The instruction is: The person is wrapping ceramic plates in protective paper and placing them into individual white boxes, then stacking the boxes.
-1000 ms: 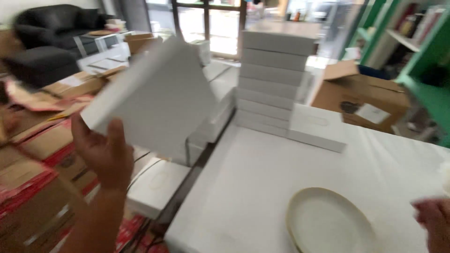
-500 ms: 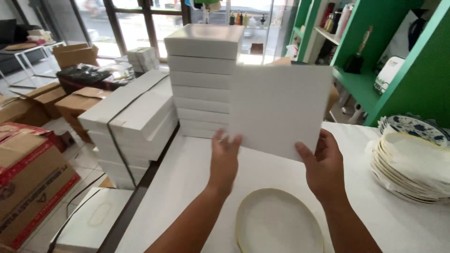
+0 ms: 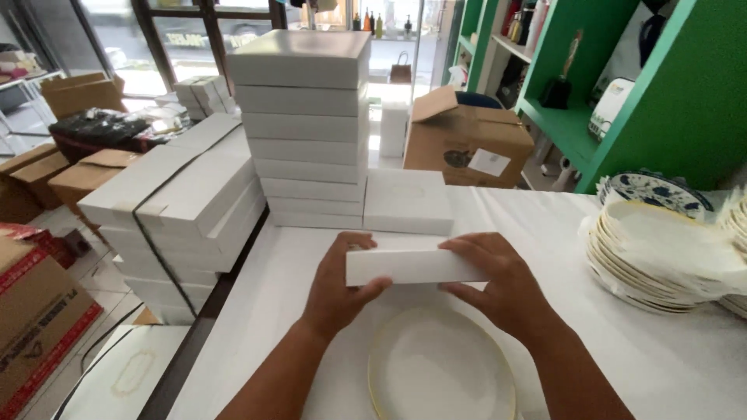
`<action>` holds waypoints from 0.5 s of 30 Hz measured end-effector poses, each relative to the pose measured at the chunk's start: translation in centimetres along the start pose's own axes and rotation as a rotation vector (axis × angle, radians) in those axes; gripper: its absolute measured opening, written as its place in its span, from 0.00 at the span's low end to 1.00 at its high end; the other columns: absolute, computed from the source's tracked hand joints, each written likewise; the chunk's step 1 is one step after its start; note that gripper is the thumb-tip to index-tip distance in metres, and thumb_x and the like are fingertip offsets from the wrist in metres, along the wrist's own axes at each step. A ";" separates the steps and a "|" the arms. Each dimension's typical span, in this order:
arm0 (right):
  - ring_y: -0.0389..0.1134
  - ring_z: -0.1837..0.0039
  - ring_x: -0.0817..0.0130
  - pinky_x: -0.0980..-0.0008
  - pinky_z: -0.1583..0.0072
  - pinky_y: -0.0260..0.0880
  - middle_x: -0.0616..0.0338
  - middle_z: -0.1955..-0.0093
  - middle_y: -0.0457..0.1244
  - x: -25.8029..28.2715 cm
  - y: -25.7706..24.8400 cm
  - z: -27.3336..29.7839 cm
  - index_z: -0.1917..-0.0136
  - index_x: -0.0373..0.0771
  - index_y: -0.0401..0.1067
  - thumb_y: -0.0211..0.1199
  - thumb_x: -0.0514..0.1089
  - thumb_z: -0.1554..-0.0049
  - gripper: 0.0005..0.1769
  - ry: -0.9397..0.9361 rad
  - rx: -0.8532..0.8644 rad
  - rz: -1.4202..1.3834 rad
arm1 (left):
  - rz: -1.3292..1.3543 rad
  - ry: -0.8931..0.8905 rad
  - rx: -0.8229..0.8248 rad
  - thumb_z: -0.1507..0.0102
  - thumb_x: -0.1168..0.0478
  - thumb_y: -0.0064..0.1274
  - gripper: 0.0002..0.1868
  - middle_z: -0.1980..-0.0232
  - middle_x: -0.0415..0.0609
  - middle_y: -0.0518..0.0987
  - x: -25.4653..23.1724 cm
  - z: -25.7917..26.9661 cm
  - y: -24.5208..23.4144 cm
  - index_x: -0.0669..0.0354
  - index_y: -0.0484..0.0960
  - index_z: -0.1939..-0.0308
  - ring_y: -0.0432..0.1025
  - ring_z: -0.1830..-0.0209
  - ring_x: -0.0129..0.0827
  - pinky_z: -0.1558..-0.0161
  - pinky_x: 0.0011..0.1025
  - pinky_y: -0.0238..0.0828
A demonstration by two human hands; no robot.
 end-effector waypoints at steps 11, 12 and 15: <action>0.73 0.42 0.55 0.56 0.39 0.75 0.54 0.48 0.72 2.5 -1.0 0.2 0.44 0.47 0.79 0.74 0.50 0.47 0.18 -0.198 -0.100 0.093 | -0.034 0.002 -0.046 0.60 0.43 0.81 0.38 0.55 0.49 0.84 -2.2 -0.4 -0.6 0.49 0.75 0.56 0.80 0.52 0.49 0.49 0.47 0.77; 0.74 0.42 0.56 0.56 0.40 0.76 0.54 0.48 0.72 2.9 -1.1 0.3 0.44 0.48 0.79 0.75 0.49 0.48 0.18 -0.230 -0.096 0.139 | -0.036 0.011 -0.051 0.61 0.44 0.82 0.39 0.55 0.49 0.84 -2.2 -0.4 -0.5 0.49 0.74 0.56 0.80 0.53 0.49 0.50 0.48 0.77; 0.74 0.44 0.59 0.59 0.41 0.76 0.57 0.49 0.72 3.9 -1.5 0.5 0.44 0.48 0.79 0.76 0.49 0.50 0.20 -0.305 -0.131 0.188 | -0.030 0.004 -0.034 0.59 0.47 0.81 0.38 0.55 0.55 0.82 -3.1 -0.1 -0.6 0.52 0.73 0.54 0.79 0.53 0.53 0.50 0.50 0.78</action>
Point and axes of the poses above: each hand's wrist, its own z-axis away from the middle knuckle, its own y-axis out of the palm, x = y × z, the point moved 6 cm from there along -z, towards the middle knuckle
